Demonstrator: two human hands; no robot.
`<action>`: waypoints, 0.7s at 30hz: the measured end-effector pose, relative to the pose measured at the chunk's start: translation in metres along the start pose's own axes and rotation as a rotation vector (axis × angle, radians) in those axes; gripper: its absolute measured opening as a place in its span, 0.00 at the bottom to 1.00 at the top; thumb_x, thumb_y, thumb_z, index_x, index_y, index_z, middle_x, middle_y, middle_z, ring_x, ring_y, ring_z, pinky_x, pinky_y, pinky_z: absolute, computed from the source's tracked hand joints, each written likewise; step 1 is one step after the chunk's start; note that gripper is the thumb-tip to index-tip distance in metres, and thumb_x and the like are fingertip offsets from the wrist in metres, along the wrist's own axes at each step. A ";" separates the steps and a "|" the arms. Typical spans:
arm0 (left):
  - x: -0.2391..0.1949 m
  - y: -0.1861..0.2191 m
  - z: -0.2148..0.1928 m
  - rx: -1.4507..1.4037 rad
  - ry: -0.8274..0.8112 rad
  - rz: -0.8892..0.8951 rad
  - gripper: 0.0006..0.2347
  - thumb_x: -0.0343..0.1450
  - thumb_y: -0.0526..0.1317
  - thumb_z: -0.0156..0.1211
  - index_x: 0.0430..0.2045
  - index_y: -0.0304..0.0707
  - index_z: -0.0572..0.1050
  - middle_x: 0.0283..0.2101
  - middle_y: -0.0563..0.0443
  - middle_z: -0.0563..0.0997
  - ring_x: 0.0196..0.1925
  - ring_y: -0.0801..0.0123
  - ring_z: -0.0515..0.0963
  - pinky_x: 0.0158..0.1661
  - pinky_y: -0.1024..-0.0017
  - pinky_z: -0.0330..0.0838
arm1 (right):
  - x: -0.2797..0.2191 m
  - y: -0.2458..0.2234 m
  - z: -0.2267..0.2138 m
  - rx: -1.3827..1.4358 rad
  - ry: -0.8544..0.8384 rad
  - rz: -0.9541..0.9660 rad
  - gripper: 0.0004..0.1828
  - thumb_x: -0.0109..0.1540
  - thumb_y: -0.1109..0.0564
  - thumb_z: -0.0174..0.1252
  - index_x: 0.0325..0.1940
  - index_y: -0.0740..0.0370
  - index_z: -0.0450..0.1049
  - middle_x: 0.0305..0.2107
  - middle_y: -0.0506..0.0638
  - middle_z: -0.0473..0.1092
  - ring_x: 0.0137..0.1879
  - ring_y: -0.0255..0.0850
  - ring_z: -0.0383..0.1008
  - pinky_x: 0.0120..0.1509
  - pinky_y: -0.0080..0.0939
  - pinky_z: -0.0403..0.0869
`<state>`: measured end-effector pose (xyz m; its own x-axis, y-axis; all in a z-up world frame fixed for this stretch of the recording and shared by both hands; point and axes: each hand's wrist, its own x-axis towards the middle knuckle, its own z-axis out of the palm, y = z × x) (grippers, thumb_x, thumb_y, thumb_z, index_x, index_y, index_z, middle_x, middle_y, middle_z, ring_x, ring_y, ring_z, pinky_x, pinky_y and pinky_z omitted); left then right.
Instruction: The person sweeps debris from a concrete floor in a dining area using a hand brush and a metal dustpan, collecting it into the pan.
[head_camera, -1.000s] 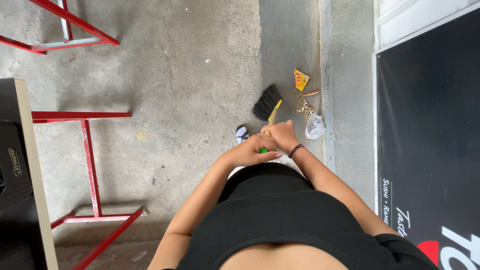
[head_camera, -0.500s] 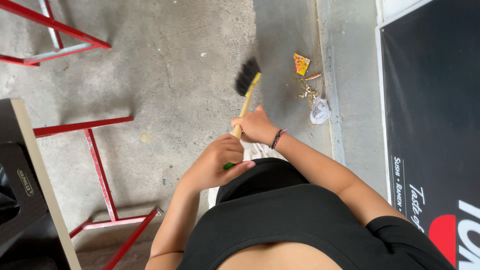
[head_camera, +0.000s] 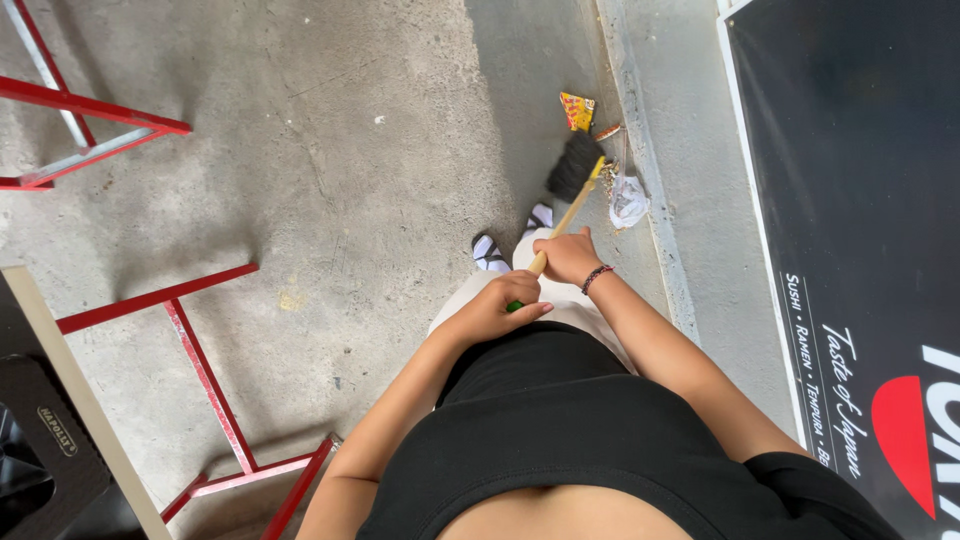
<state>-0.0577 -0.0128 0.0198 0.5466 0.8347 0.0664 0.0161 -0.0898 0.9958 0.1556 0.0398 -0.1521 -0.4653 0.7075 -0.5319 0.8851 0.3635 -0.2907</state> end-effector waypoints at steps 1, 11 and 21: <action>0.001 0.003 -0.002 -0.034 0.007 -0.013 0.15 0.73 0.37 0.64 0.17 0.28 0.68 0.25 0.44 0.71 0.34 0.58 0.73 0.44 0.63 0.69 | -0.005 -0.001 -0.007 0.018 0.011 0.010 0.01 0.60 0.48 0.59 0.33 0.39 0.76 0.24 0.44 0.76 0.34 0.47 0.79 0.55 0.58 0.59; 0.033 0.099 -0.069 -0.093 0.094 0.149 0.11 0.75 0.31 0.58 0.19 0.29 0.70 0.25 0.46 0.75 0.32 0.62 0.77 0.61 0.57 0.73 | -0.018 -0.036 -0.142 0.194 0.264 -0.198 0.08 0.55 0.41 0.67 0.29 0.43 0.79 0.17 0.42 0.73 0.28 0.44 0.74 0.52 0.48 0.61; 0.124 0.101 -0.076 0.314 0.131 0.322 0.07 0.71 0.35 0.64 0.25 0.34 0.73 0.35 0.44 0.80 0.48 0.52 0.81 0.56 0.58 0.73 | 0.050 -0.012 -0.172 0.360 0.443 -0.190 0.09 0.62 0.41 0.63 0.35 0.44 0.76 0.16 0.42 0.72 0.26 0.42 0.73 0.52 0.48 0.60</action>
<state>-0.0521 0.1232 0.1332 0.4557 0.7972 0.3960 0.1265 -0.4983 0.8577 0.1236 0.1753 -0.0383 -0.4970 0.8636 -0.0845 0.6910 0.3350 -0.6405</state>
